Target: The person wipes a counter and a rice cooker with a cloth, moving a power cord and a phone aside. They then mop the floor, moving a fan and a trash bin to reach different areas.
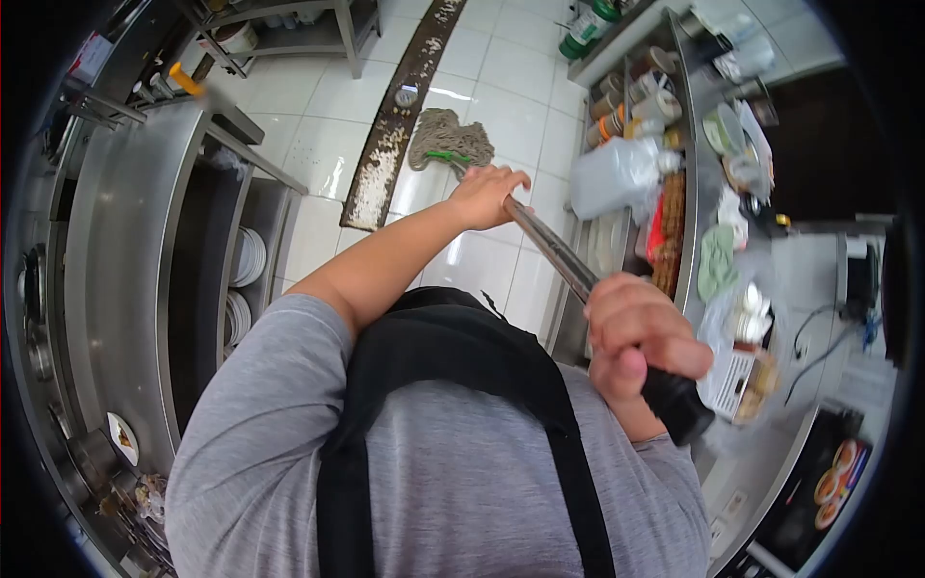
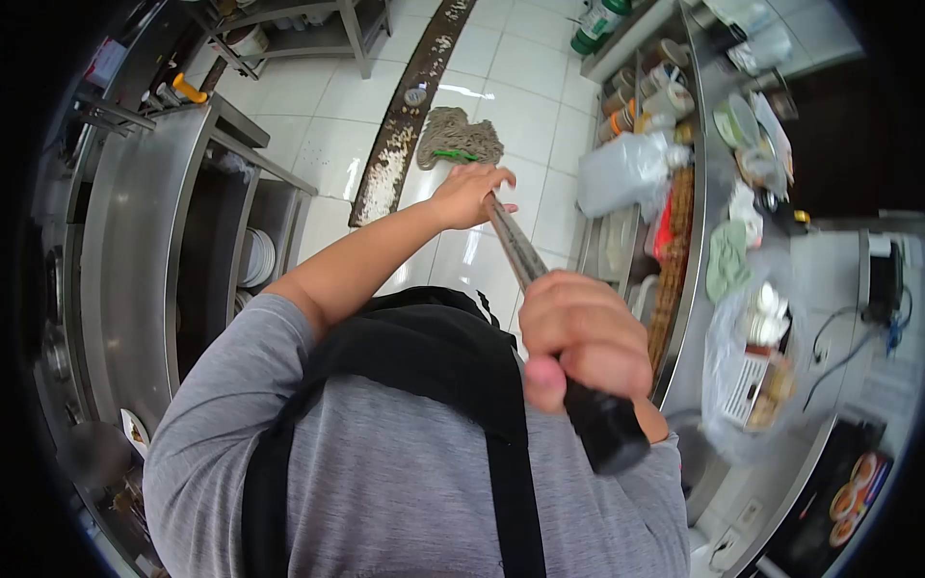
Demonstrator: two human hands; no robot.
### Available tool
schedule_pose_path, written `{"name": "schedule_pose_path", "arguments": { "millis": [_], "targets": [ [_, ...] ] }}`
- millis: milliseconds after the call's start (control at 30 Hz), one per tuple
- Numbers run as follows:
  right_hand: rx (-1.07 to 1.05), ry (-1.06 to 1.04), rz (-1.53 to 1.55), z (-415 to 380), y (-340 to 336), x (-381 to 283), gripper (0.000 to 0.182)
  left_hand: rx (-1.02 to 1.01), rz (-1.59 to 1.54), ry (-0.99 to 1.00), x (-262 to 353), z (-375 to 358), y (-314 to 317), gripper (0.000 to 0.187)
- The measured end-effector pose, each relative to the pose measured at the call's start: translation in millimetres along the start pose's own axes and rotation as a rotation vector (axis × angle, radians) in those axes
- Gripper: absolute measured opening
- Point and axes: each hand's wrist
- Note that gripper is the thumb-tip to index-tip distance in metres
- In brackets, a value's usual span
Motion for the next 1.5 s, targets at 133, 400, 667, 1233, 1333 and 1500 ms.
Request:
{"name": "schedule_pose_path", "arguments": {
  "millis": [133, 400, 667, 1233, 1333, 1500],
  "targets": [
    [0.02, 0.048, -0.113, 36, -36, 115, 0.037, 0.145, -0.042, -0.389, -45, 79, -47, 0.1],
    [0.188, 0.079, -0.223, 121, -136, 373, 0.034, -0.271, -0.164, -0.376, -151, 198, -87, 0.107],
    [0.296, 0.285, -0.392, 162, -257, 612, 0.023, -0.394, -0.036, -0.406, -260, 337, -182, 0.093],
    [0.343, 0.852, -0.458, 211, -471, 990, 0.031, -0.279, -0.202, -0.683, -497, 479, -299, 0.087],
    [0.396, 0.899, -0.417, 230, -470, 985, 0.03, -0.292, -0.097, -0.429, -525, 595, -330, 0.085],
    [0.414, 0.925, -0.402, 247, -458, 917, 0.033, 0.012, 0.081, -0.107, -504, 819, -409, 0.101]
  ]
}}
Point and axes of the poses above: each hand's wrist, its own z-axis towards the middle knuckle, its own y-axis out of the palm, x = y × z, and after that the axes turned 12 degrees about -x, right-handed
